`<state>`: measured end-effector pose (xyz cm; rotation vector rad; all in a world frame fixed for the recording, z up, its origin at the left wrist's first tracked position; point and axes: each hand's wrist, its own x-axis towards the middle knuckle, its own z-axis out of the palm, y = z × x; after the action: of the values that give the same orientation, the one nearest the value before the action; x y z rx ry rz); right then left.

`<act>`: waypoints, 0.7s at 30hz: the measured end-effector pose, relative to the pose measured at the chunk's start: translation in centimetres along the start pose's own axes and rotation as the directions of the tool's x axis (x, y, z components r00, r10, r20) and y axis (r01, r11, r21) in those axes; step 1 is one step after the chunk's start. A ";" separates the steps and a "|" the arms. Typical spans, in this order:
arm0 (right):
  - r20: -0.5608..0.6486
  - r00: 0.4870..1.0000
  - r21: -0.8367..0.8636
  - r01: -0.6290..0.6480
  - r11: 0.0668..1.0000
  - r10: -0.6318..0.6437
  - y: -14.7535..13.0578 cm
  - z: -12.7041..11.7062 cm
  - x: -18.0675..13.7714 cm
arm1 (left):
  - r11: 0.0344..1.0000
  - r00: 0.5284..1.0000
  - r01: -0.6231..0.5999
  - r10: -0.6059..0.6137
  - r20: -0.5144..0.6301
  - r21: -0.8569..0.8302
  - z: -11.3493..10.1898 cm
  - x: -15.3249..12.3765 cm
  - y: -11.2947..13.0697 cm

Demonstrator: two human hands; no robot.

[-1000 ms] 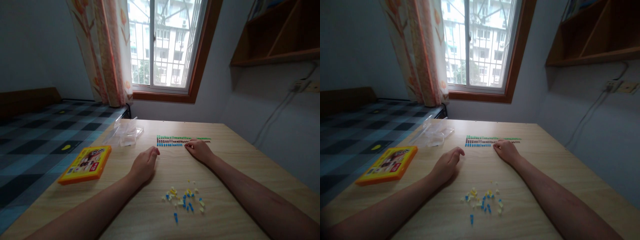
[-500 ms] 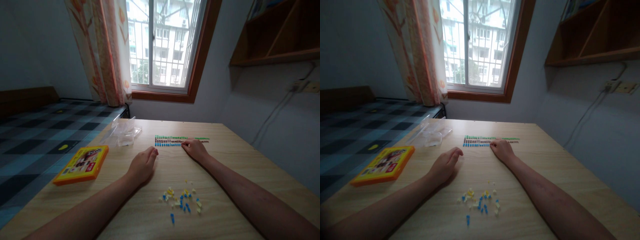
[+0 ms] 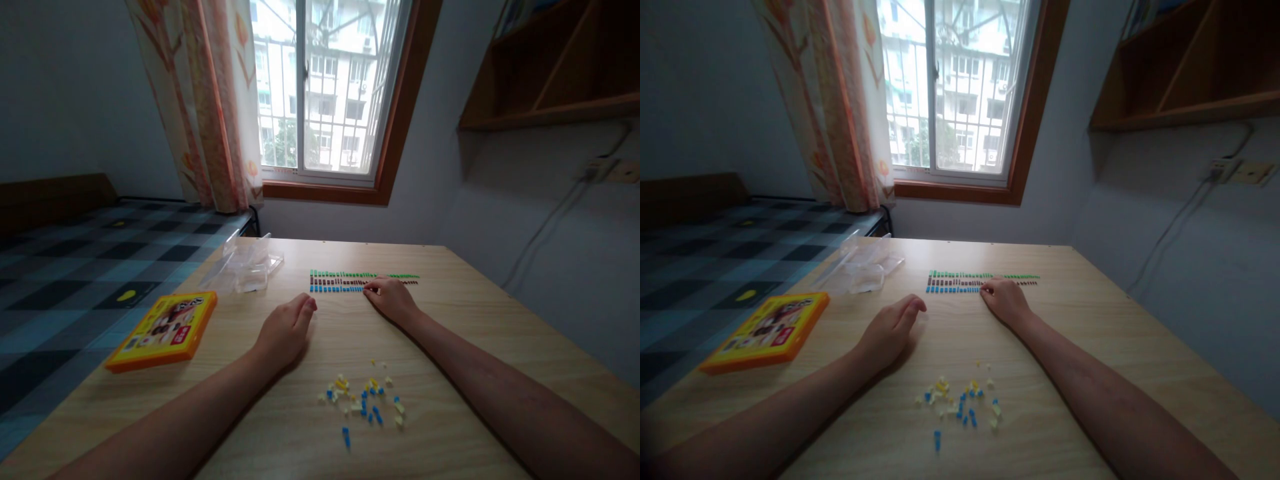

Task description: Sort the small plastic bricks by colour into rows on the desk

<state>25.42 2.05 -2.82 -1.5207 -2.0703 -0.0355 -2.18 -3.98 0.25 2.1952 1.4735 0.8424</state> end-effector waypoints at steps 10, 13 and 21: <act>0.037 0.999 0.003 -0.028 1.000 0.027 -0.2 -0.4 -0.2 | 1.000 1.000 -0.013 0.013 0.002 -0.008 0.2 -0.1 -0.4; 0.021 1.000 0.027 -0.013 1.000 0.012 -0.4 -0.6 -0.5 | 1.000 1.000 -0.015 0.015 0.002 0.004 0.2 0.0 -0.4; -0.015 0.999 0.159 0.043 0.986 -0.041 -2.3 -2.9 -0.9 | 0.996 0.995 -0.084 0.083 0.054 0.034 0.0 0.1 -0.1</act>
<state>24.80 -0.51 -0.09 -1.3776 -2.0441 0.1022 -2.27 -3.87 0.20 2.3018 1.3915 0.7839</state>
